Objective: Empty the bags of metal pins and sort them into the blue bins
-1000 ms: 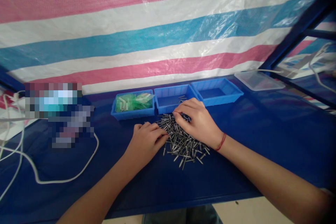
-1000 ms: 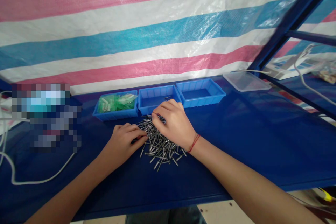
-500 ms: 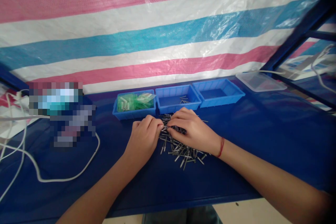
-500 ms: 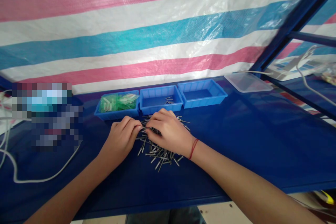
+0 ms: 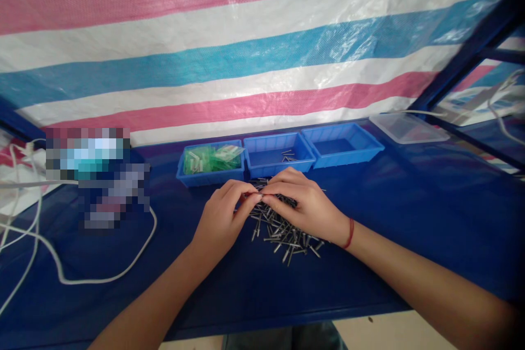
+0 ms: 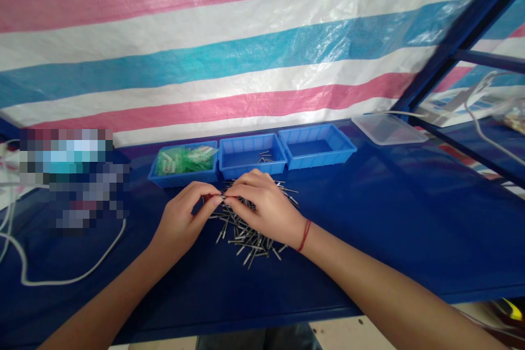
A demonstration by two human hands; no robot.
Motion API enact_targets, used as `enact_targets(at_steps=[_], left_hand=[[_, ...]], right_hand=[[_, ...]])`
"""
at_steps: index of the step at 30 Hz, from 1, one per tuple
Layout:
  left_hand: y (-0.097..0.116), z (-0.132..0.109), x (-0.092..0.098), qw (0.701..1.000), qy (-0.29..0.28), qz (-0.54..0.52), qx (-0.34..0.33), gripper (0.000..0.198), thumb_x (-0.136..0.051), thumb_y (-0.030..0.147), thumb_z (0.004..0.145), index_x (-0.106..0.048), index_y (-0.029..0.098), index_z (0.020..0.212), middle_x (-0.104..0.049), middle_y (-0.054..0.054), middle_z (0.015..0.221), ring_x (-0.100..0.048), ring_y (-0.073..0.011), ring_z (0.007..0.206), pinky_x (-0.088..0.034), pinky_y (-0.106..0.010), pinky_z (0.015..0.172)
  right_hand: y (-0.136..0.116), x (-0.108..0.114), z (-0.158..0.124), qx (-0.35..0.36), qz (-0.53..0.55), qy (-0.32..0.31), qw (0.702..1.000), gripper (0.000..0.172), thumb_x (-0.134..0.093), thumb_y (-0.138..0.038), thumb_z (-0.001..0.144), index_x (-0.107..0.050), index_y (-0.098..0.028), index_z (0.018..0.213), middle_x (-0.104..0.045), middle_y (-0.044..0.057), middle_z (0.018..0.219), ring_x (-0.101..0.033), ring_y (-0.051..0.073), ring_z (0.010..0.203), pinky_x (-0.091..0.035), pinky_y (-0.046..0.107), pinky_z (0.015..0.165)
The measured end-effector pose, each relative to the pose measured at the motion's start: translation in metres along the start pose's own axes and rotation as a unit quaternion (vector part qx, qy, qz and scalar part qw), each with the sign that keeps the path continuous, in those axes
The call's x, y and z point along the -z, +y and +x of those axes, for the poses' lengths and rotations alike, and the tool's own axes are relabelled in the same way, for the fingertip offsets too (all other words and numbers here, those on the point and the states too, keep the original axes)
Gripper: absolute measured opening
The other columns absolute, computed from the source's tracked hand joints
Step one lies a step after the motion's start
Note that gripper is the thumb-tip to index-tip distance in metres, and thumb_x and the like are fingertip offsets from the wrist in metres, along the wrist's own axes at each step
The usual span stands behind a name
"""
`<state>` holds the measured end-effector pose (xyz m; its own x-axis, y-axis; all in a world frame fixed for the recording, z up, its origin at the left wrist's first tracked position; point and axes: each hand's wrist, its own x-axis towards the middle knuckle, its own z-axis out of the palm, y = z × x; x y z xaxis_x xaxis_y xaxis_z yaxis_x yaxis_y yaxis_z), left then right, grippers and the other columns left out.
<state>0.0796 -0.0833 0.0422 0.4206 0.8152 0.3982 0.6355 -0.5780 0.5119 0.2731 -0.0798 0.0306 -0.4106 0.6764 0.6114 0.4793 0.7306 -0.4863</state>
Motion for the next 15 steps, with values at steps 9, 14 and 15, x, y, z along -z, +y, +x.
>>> enact_targets(at_steps=[9, 14, 15], left_hand=[[-0.0026, -0.0004, -0.0012, 1.000, 0.011, -0.001, -0.010, 0.008, -0.051, 0.023, 0.092, -0.057, 0.020, 0.095, -0.062, 0.000, 0.092, -0.057, -0.0140, 0.086, -0.040, -0.027, 0.078], [-0.0043, -0.0004, -0.0025, 1.000, -0.006, 0.002, -0.007, 0.009, -0.049, 0.024, 0.093, -0.057, 0.021, 0.095, -0.062, -0.001, 0.093, -0.057, -0.0151, 0.088, -0.041, -0.028, 0.078], [-0.0044, -0.0006, -0.0030, 1.000, -0.011, 0.002, -0.012, 0.009, -0.048, 0.024, 0.093, -0.057, 0.021, 0.095, -0.062, -0.002, 0.093, -0.057, -0.0152, 0.088, -0.041, -0.028, 0.078]], right_hand=[[-0.0013, 0.0005, 0.0016, -0.024, 0.011, 0.024, 0.999, 0.008, -0.059, -0.023, 0.087, -0.064, -0.018, 0.084, -0.069, 0.004, 0.084, -0.060, 0.017, 0.080, -0.045, 0.035, 0.075], [-0.0035, 0.0008, 0.0012, -0.025, 0.025, 0.062, 0.997, 0.003, -0.063, -0.021, 0.084, -0.063, -0.018, 0.085, -0.068, 0.004, 0.083, -0.060, 0.017, 0.080, -0.046, 0.033, 0.074], [-0.0050, 0.0008, 0.0011, -0.022, 0.029, 0.065, 0.997, 0.003, -0.063, -0.021, 0.083, -0.063, -0.018, 0.085, -0.067, 0.004, 0.083, -0.060, 0.017, 0.080, -0.046, 0.033, 0.074]])
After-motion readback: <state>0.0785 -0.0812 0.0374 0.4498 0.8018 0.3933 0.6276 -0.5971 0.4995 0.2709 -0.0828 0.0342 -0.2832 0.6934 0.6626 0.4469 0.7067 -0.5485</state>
